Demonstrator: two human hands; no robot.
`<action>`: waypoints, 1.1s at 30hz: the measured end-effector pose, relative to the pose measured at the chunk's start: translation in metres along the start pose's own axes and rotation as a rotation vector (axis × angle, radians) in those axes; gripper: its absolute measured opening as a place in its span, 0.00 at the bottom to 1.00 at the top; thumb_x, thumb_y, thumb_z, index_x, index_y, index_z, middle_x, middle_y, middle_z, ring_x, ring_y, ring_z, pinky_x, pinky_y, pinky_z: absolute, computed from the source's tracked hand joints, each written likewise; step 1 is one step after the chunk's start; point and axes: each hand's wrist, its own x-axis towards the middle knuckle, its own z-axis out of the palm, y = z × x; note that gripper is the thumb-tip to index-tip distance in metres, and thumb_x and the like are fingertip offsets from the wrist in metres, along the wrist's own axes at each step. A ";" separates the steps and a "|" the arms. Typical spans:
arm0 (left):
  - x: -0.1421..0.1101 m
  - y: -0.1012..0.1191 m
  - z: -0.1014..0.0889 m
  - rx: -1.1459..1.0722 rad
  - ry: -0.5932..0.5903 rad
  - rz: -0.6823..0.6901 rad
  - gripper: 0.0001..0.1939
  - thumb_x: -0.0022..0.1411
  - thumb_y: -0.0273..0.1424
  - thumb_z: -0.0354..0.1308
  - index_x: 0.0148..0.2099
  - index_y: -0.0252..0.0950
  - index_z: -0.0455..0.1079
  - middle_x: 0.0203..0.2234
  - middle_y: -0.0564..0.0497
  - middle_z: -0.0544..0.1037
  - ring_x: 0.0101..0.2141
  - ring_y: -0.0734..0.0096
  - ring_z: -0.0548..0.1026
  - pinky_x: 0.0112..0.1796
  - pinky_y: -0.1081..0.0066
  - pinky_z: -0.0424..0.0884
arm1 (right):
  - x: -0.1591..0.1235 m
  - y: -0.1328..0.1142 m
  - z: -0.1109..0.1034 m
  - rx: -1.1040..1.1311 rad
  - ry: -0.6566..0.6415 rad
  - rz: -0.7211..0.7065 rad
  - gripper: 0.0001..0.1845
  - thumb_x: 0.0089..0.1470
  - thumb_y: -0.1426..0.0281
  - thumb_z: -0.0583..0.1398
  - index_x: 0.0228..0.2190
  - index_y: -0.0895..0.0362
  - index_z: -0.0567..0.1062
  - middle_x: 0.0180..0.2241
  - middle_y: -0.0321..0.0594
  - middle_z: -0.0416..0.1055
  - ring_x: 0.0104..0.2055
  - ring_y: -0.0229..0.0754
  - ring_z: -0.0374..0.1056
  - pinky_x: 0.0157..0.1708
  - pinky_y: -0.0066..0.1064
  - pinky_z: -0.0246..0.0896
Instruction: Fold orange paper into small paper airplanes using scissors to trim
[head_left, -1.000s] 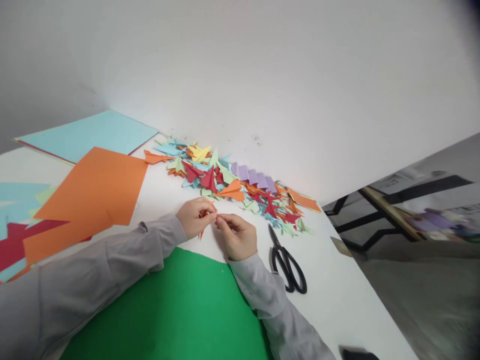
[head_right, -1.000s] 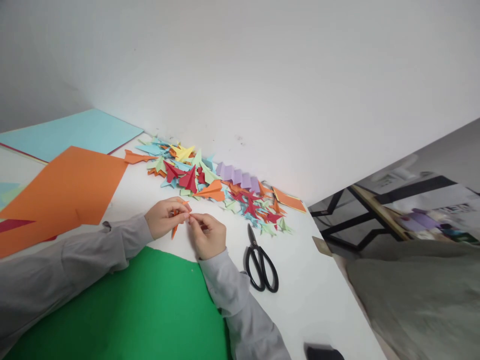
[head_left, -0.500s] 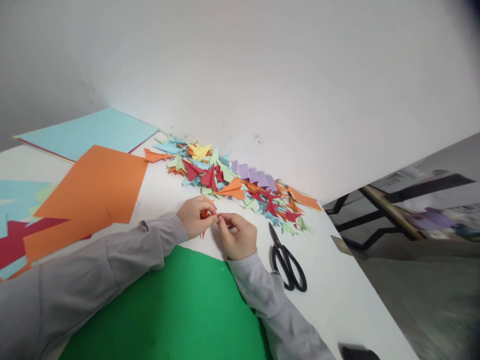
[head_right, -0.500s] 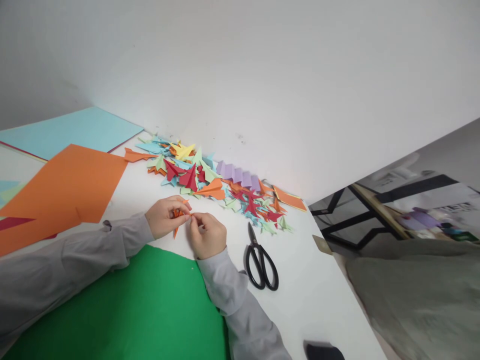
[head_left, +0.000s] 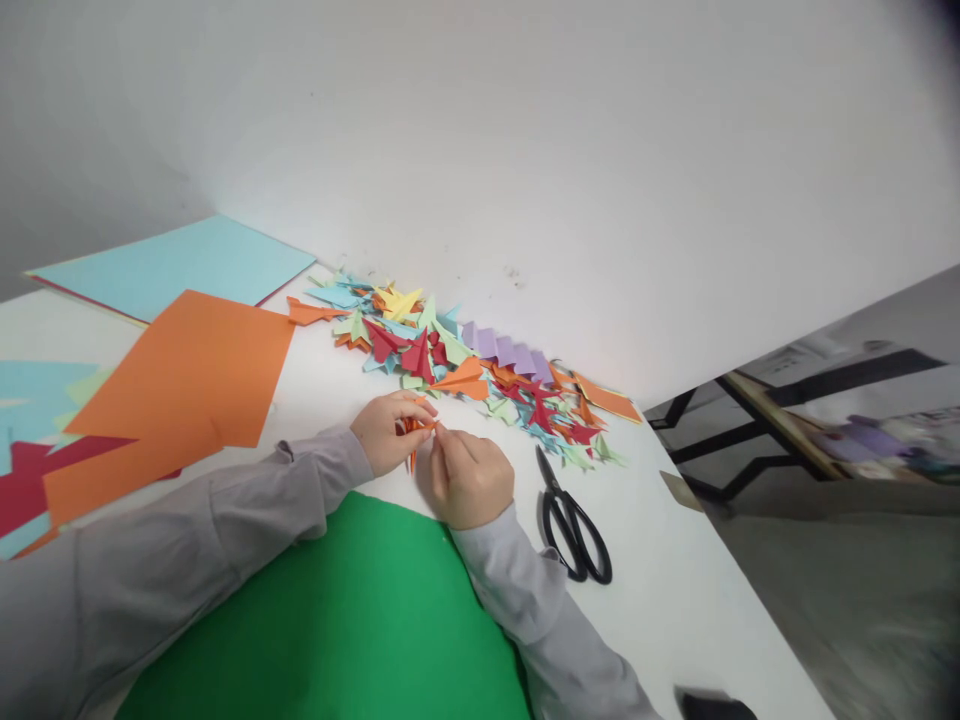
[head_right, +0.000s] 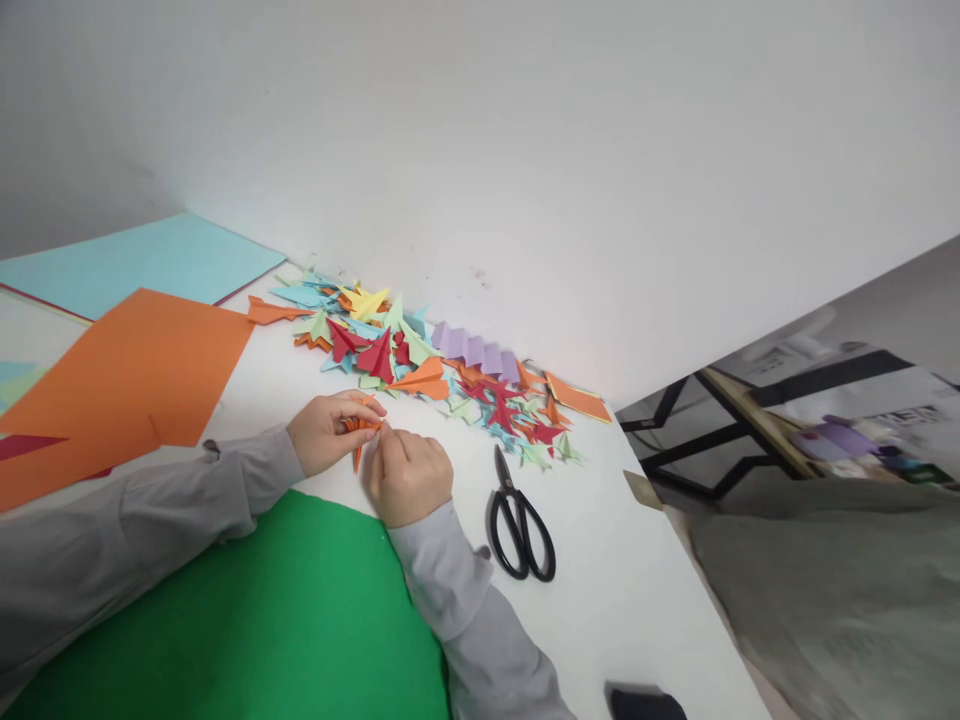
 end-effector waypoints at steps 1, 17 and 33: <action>0.000 0.000 -0.001 -0.012 0.004 -0.017 0.06 0.47 0.26 0.55 0.29 0.32 0.73 0.35 0.43 0.73 0.37 0.65 0.73 0.34 0.68 0.72 | 0.000 -0.001 0.000 0.006 -0.019 -0.008 0.10 0.51 0.77 0.53 0.32 0.64 0.74 0.21 0.41 0.72 0.22 0.38 0.63 0.24 0.30 0.54; 0.004 0.000 -0.003 0.002 0.047 -0.038 0.05 0.44 0.27 0.60 0.28 0.33 0.74 0.34 0.45 0.74 0.36 0.67 0.74 0.40 0.65 0.70 | 0.000 0.008 0.009 1.043 -0.073 0.986 0.11 0.46 0.62 0.59 0.25 0.58 0.75 0.19 0.36 0.71 0.18 0.35 0.63 0.17 0.26 0.56; 0.001 0.003 -0.003 0.143 0.005 0.040 0.06 0.44 0.23 0.61 0.29 0.34 0.74 0.33 0.47 0.74 0.35 0.68 0.74 0.40 0.67 0.70 | 0.003 0.012 0.011 1.248 -0.185 1.057 0.09 0.37 0.64 0.64 0.21 0.58 0.74 0.16 0.34 0.70 0.17 0.32 0.61 0.17 0.24 0.53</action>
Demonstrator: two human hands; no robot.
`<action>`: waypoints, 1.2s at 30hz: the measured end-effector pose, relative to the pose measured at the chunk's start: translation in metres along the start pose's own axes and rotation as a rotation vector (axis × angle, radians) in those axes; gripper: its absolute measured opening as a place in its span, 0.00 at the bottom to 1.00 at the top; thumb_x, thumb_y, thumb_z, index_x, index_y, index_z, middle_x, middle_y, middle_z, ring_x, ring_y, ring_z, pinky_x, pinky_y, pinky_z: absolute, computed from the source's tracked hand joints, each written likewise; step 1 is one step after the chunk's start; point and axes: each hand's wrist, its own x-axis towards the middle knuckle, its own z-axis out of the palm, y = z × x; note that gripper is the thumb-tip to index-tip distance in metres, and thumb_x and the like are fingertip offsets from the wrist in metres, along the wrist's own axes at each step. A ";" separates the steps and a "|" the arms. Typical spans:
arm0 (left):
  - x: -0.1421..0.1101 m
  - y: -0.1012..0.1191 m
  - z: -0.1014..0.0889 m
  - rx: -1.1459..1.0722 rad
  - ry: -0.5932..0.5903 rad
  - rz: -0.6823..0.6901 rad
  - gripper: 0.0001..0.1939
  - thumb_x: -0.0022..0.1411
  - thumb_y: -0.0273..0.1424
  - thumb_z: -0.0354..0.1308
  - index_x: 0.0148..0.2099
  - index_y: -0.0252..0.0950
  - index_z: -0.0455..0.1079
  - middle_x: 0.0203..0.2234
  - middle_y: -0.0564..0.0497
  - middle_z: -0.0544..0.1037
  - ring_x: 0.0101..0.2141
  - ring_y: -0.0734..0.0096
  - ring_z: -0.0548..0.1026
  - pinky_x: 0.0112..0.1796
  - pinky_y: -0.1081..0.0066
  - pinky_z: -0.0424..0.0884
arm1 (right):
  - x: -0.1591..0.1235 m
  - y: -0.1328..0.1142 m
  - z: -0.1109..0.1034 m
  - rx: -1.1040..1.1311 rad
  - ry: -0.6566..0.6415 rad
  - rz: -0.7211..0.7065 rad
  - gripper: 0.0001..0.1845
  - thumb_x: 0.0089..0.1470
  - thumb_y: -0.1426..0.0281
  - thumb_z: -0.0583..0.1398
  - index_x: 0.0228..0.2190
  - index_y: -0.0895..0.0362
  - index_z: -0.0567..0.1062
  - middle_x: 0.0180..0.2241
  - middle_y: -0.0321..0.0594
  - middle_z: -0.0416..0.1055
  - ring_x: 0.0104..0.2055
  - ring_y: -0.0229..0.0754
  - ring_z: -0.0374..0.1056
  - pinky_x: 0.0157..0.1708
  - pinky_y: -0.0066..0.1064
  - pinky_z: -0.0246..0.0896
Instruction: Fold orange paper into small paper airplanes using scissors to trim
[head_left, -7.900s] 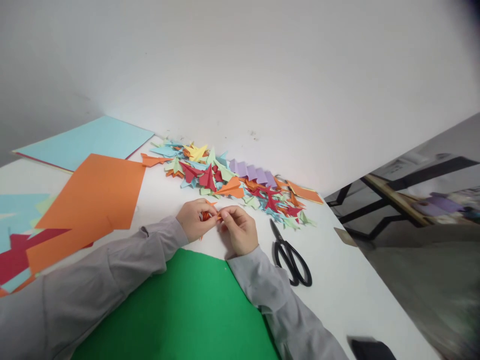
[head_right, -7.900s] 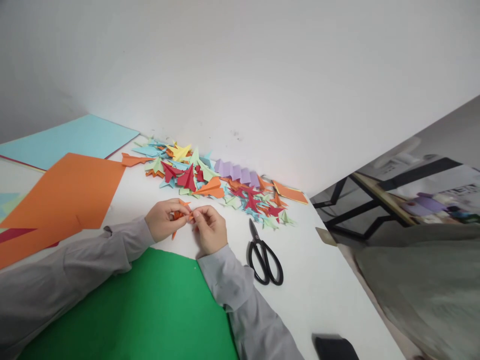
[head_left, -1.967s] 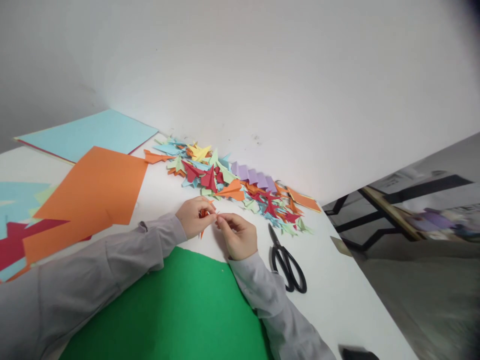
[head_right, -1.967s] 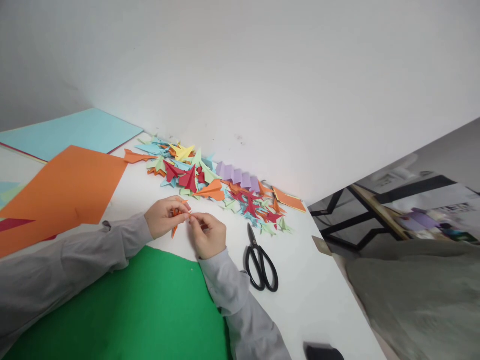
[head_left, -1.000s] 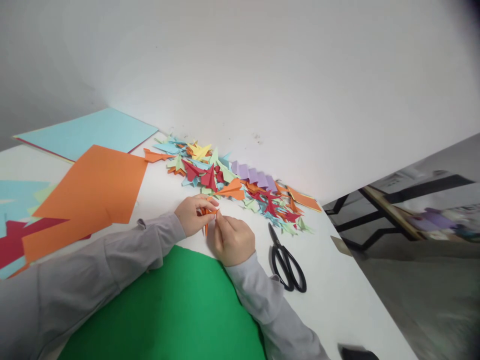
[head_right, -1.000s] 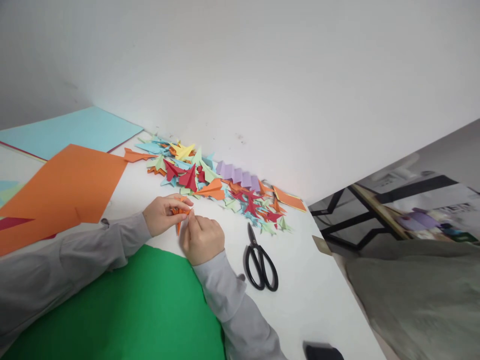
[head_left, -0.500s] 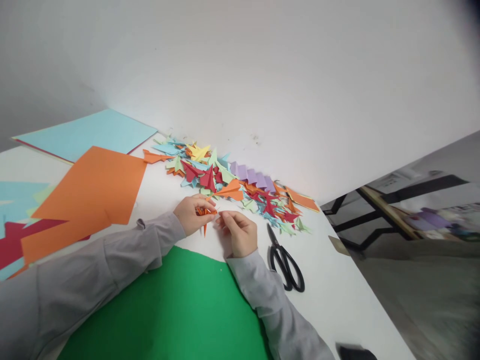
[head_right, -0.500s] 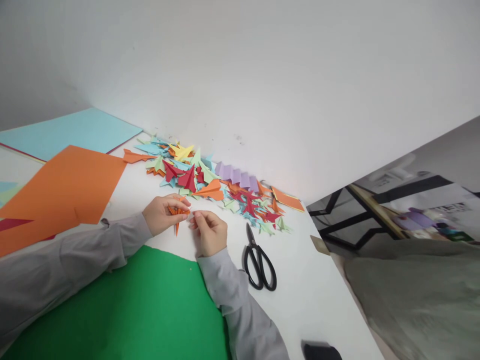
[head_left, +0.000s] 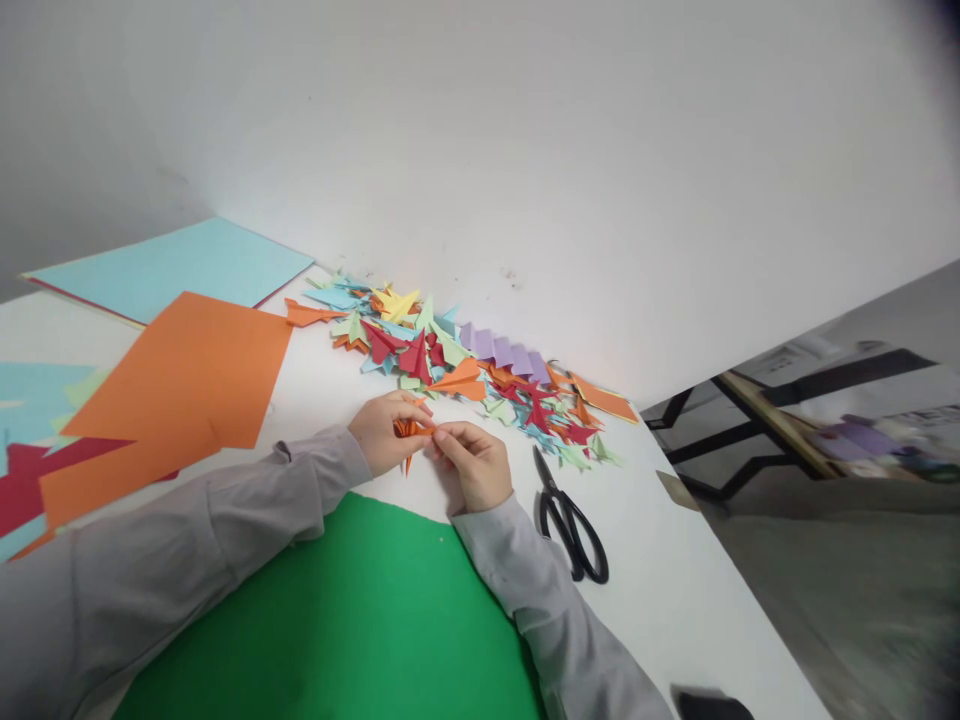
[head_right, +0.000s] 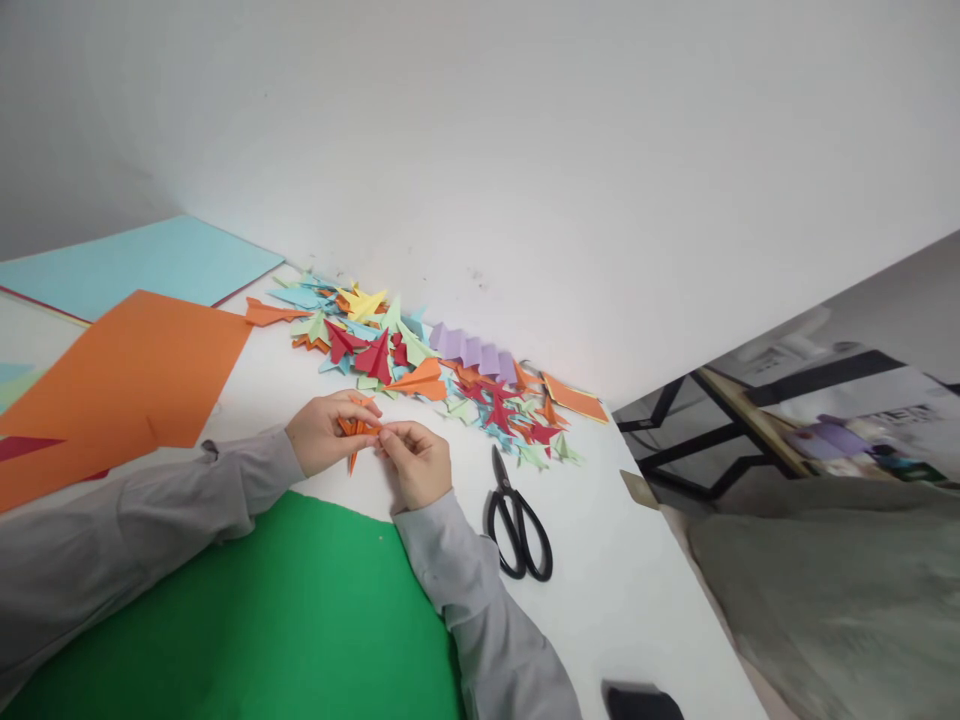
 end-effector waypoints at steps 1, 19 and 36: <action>0.000 0.000 0.000 0.000 -0.001 0.001 0.06 0.44 0.23 0.61 0.29 0.34 0.74 0.33 0.47 0.74 0.35 0.68 0.74 0.40 0.67 0.70 | 0.000 0.000 0.000 -0.001 -0.005 -0.001 0.09 0.37 0.64 0.64 0.20 0.58 0.74 0.16 0.34 0.70 0.17 0.32 0.60 0.17 0.24 0.53; 0.000 -0.001 0.000 0.001 0.011 -0.049 0.08 0.42 0.23 0.62 0.30 0.34 0.74 0.29 0.50 0.74 0.31 0.71 0.73 0.36 0.69 0.70 | 0.001 0.002 -0.003 0.021 -0.051 0.024 0.13 0.43 0.60 0.61 0.21 0.58 0.74 0.18 0.37 0.70 0.20 0.34 0.62 0.18 0.24 0.52; -0.002 0.005 0.002 -0.355 0.017 -0.169 0.31 0.47 0.24 0.57 0.55 0.35 0.57 0.32 0.51 0.69 0.26 0.79 0.70 0.23 0.79 0.69 | 0.004 0.003 -0.006 0.129 0.020 0.055 0.11 0.39 0.62 0.63 0.22 0.58 0.74 0.19 0.36 0.71 0.19 0.33 0.63 0.16 0.23 0.56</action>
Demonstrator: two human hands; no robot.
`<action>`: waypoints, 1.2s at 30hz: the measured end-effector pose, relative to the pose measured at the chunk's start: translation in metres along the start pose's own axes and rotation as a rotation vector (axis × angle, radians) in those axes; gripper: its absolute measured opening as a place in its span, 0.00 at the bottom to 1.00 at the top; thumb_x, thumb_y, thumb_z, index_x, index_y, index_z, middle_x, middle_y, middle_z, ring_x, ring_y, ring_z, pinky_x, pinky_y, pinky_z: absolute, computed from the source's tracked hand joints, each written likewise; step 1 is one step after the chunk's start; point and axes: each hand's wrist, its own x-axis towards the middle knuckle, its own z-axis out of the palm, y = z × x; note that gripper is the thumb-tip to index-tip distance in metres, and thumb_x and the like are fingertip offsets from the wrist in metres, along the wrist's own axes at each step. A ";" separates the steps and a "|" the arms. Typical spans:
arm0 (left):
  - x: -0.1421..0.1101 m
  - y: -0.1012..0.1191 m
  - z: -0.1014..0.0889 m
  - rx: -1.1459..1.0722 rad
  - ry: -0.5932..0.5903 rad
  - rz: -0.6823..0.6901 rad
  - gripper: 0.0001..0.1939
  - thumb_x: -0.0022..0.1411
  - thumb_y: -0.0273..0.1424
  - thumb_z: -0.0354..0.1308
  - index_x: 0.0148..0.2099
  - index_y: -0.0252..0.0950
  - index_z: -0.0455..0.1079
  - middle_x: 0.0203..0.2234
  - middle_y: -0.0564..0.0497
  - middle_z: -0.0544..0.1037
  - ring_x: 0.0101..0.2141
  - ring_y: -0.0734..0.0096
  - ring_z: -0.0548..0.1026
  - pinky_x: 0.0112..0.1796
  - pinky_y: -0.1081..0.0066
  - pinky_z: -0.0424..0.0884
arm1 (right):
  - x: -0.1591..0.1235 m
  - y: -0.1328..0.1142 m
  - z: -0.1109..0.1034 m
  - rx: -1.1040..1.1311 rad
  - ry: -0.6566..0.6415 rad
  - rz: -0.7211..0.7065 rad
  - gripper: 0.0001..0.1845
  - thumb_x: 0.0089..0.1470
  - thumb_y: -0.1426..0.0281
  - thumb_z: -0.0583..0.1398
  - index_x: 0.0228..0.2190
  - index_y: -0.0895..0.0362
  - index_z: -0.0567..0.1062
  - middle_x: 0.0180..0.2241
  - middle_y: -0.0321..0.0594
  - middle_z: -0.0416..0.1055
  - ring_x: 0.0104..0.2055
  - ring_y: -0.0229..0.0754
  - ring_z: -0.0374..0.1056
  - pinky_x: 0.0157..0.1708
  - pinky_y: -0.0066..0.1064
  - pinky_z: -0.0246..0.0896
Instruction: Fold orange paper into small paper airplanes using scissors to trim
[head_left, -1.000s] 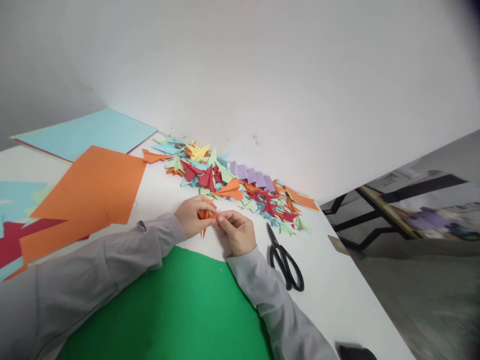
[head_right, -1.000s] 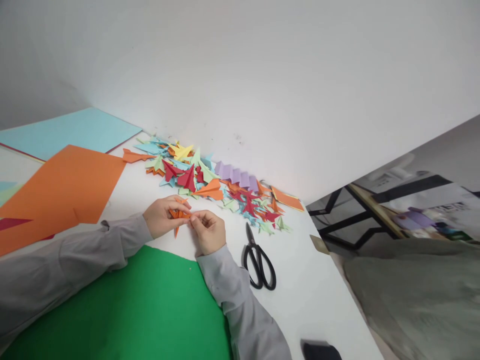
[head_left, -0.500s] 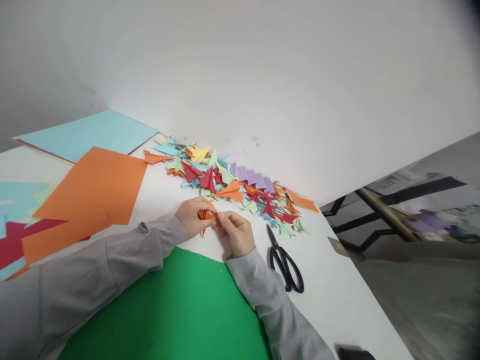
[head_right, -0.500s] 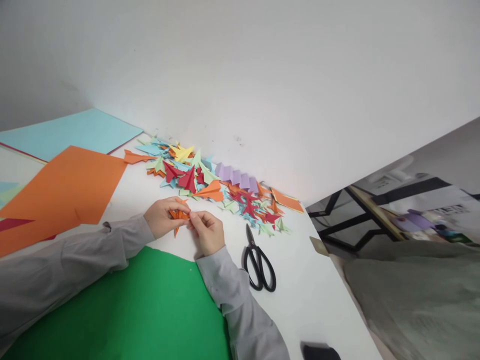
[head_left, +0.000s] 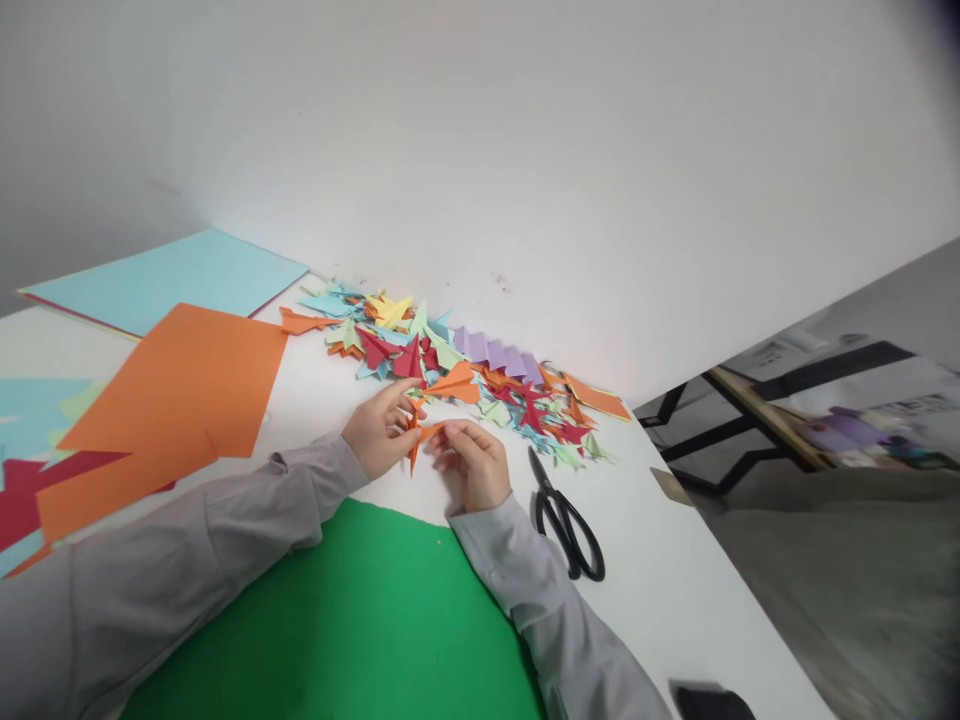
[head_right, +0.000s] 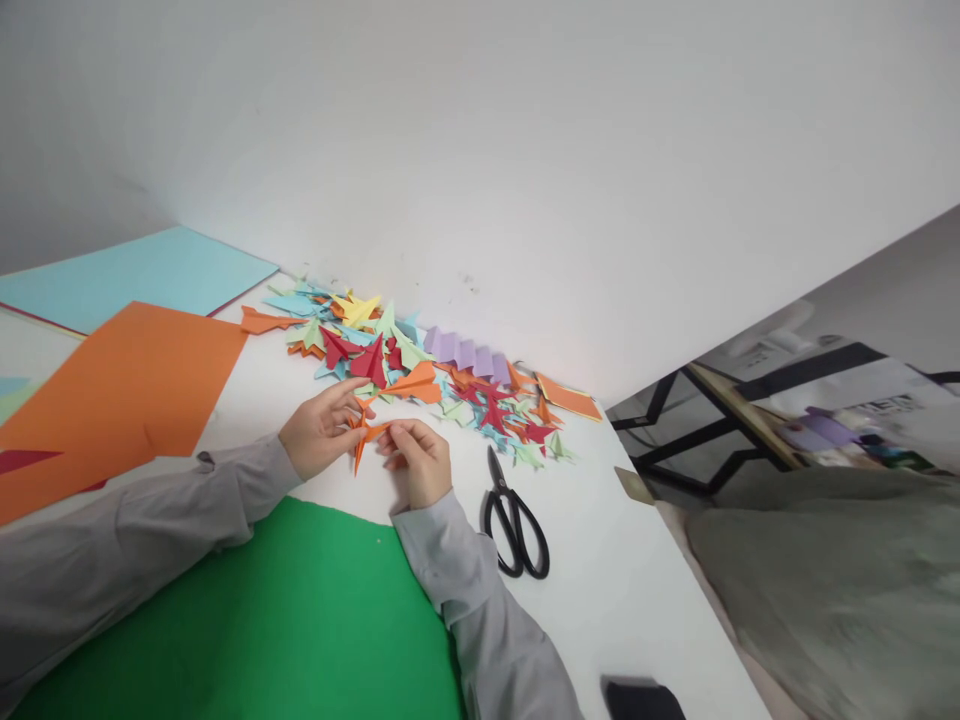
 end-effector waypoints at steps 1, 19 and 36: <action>0.000 0.000 0.000 -0.002 0.014 -0.005 0.31 0.46 0.24 0.57 0.55 0.35 0.57 0.31 0.51 0.68 0.26 0.79 0.70 0.23 0.79 0.69 | 0.000 0.000 0.000 -0.004 0.001 -0.012 0.10 0.38 0.64 0.63 0.23 0.58 0.74 0.19 0.36 0.71 0.20 0.33 0.63 0.16 0.23 0.56; 0.004 0.011 0.002 -0.166 0.162 -0.102 0.34 0.33 0.22 0.67 0.46 0.34 0.61 0.33 0.51 0.68 0.29 0.73 0.73 0.27 0.73 0.72 | -0.002 0.002 0.008 -0.184 -0.009 -0.089 0.12 0.37 0.62 0.65 0.22 0.59 0.74 0.15 0.32 0.67 0.16 0.30 0.58 0.15 0.22 0.53; 0.006 0.019 -0.004 -0.547 -0.155 -0.528 0.17 0.38 0.31 0.67 0.30 0.29 0.66 0.20 0.48 0.73 0.20 0.69 0.73 0.21 0.70 0.70 | 0.010 -0.006 -0.012 0.276 -0.125 0.059 0.13 0.26 0.66 0.71 0.20 0.57 0.77 0.13 0.31 0.69 0.13 0.28 0.62 0.11 0.16 0.56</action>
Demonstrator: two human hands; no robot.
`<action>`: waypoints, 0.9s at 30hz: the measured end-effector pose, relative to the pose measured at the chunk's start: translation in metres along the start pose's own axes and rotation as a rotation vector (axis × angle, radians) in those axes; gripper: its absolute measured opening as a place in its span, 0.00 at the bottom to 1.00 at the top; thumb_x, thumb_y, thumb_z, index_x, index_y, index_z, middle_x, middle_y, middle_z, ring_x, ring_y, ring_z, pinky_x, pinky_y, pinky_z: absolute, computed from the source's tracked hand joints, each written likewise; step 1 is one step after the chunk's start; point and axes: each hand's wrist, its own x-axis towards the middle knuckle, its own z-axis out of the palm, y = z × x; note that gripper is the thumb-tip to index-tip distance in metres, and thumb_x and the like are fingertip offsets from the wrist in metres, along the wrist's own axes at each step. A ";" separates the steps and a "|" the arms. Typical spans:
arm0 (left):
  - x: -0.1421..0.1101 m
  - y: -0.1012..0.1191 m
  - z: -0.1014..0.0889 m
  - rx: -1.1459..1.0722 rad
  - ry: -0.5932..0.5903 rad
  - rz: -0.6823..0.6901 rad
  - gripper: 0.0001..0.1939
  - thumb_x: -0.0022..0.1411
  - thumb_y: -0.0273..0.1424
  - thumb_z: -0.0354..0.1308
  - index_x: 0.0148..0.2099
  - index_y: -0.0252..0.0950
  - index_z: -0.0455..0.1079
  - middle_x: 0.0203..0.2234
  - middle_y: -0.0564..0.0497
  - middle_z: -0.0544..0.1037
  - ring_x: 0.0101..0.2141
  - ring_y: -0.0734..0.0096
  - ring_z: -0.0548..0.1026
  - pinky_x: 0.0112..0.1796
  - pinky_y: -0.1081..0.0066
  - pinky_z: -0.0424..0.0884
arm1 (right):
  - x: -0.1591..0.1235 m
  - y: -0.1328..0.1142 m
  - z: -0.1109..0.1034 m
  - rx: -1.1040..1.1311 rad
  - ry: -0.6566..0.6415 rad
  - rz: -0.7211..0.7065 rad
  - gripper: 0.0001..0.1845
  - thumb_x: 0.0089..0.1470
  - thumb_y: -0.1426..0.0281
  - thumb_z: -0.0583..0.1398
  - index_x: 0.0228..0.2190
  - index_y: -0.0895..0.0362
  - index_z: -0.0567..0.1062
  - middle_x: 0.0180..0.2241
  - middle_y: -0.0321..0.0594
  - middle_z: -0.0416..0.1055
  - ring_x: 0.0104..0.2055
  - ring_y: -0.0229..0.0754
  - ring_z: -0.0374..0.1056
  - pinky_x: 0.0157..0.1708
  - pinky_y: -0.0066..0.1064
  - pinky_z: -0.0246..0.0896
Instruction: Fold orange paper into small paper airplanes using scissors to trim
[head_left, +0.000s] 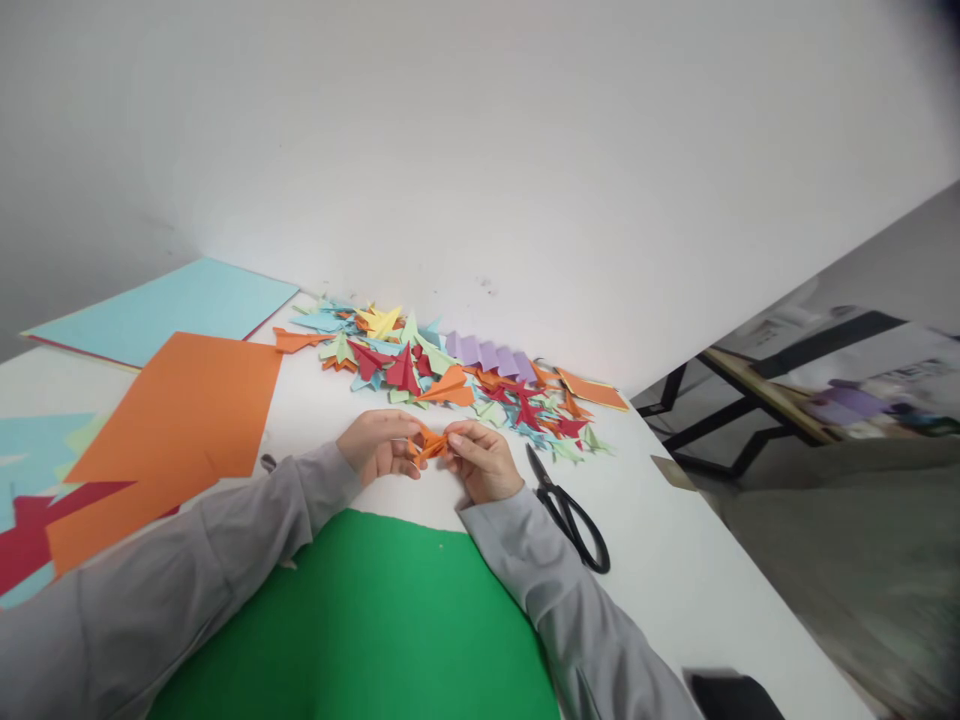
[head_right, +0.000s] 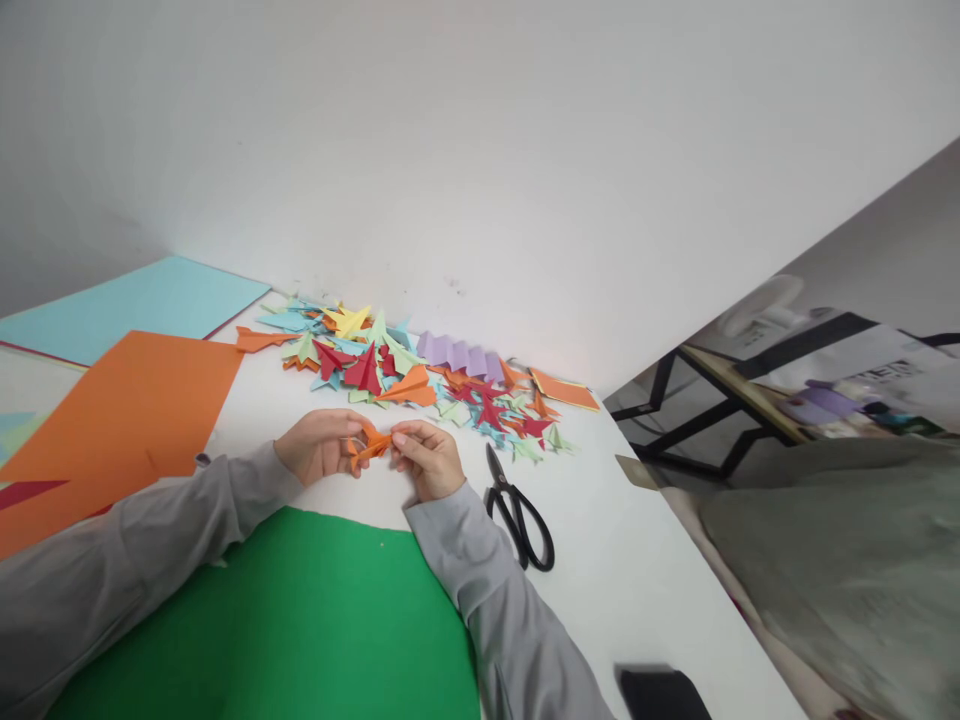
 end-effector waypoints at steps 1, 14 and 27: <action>0.000 -0.001 0.000 0.023 -0.031 -0.027 0.18 0.36 0.31 0.68 0.30 0.28 0.67 0.19 0.47 0.74 0.20 0.68 0.73 0.21 0.69 0.70 | 0.000 0.000 -0.001 0.002 -0.015 0.004 0.13 0.27 0.66 0.70 0.20 0.57 0.77 0.12 0.31 0.69 0.13 0.28 0.62 0.12 0.16 0.56; 0.001 -0.012 -0.004 0.192 -0.101 0.029 0.24 0.31 0.31 0.72 0.31 0.29 0.65 0.23 0.49 0.76 0.24 0.68 0.75 0.26 0.67 0.73 | 0.000 0.002 0.000 -0.100 -0.092 0.035 0.10 0.34 0.69 0.67 0.25 0.57 0.78 0.13 0.32 0.69 0.15 0.29 0.61 0.14 0.19 0.55; -0.002 -0.017 -0.001 0.368 -0.110 0.264 0.23 0.41 0.26 0.66 0.40 0.35 0.63 0.27 0.56 0.70 0.26 0.72 0.75 0.24 0.75 0.70 | 0.002 0.013 0.002 -0.147 0.032 -0.054 0.16 0.32 0.68 0.68 0.28 0.57 0.75 0.21 0.33 0.72 0.16 0.31 0.63 0.12 0.21 0.56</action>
